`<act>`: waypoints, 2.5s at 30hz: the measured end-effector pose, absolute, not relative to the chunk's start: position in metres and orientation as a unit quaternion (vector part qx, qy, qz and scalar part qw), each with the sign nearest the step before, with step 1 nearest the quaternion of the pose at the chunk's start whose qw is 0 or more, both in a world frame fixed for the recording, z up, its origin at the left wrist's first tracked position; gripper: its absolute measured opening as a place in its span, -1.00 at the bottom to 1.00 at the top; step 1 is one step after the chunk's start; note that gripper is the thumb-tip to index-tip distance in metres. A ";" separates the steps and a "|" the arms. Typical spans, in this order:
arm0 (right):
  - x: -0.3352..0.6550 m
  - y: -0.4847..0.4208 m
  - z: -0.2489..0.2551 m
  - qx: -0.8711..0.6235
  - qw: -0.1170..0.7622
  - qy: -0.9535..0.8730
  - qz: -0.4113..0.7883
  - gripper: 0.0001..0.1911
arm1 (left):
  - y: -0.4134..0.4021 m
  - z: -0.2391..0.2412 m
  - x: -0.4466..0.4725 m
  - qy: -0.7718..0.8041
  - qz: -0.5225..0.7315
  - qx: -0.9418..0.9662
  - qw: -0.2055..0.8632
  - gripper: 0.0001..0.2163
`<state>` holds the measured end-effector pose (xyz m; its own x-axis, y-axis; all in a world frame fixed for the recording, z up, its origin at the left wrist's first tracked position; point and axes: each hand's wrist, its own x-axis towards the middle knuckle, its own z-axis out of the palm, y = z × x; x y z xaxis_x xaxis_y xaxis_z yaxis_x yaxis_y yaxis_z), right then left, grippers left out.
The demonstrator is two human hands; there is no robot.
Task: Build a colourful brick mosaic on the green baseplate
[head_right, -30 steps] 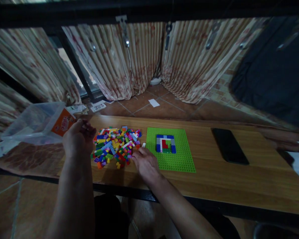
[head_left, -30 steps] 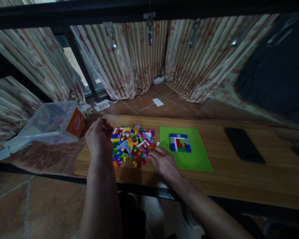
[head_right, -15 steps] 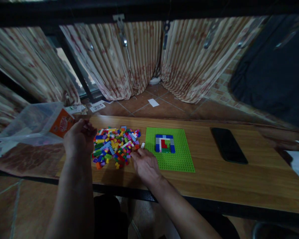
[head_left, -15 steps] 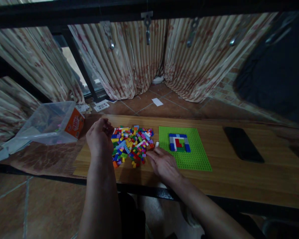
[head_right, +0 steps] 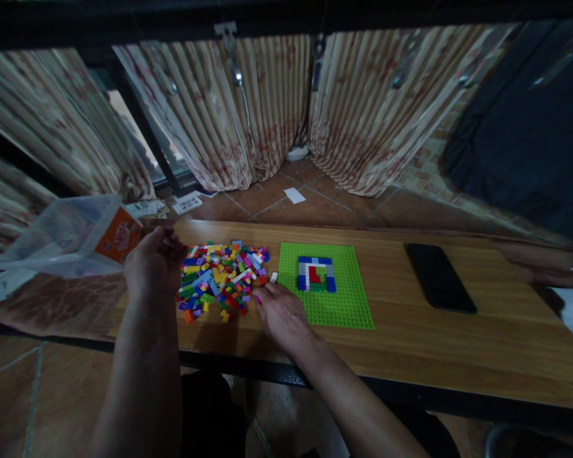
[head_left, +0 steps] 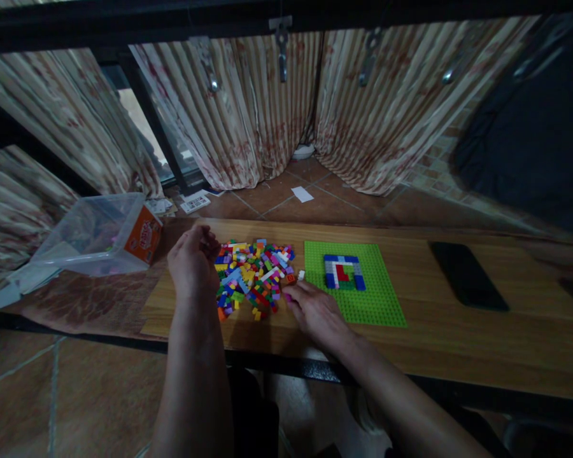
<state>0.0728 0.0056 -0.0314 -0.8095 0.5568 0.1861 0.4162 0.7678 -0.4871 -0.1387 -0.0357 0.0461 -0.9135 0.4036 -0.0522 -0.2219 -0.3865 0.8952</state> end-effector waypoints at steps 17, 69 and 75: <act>0.077 0.013 -0.039 -0.339 0.271 -0.877 0.205 -0.73 | -0.042 0.046 -0.144 0.499 0.843 0.072 0.190 -0.86; -0.018 -0.015 0.013 -0.155 0.185 -0.949 0.201 -0.81 | -0.086 0.085 -0.163 0.457 0.883 0.013 0.109 -0.85; 0.061 0.005 0.018 -0.279 0.280 -0.832 0.389 -0.81 | -0.053 0.076 -0.135 0.475 0.862 0.087 0.154 -0.94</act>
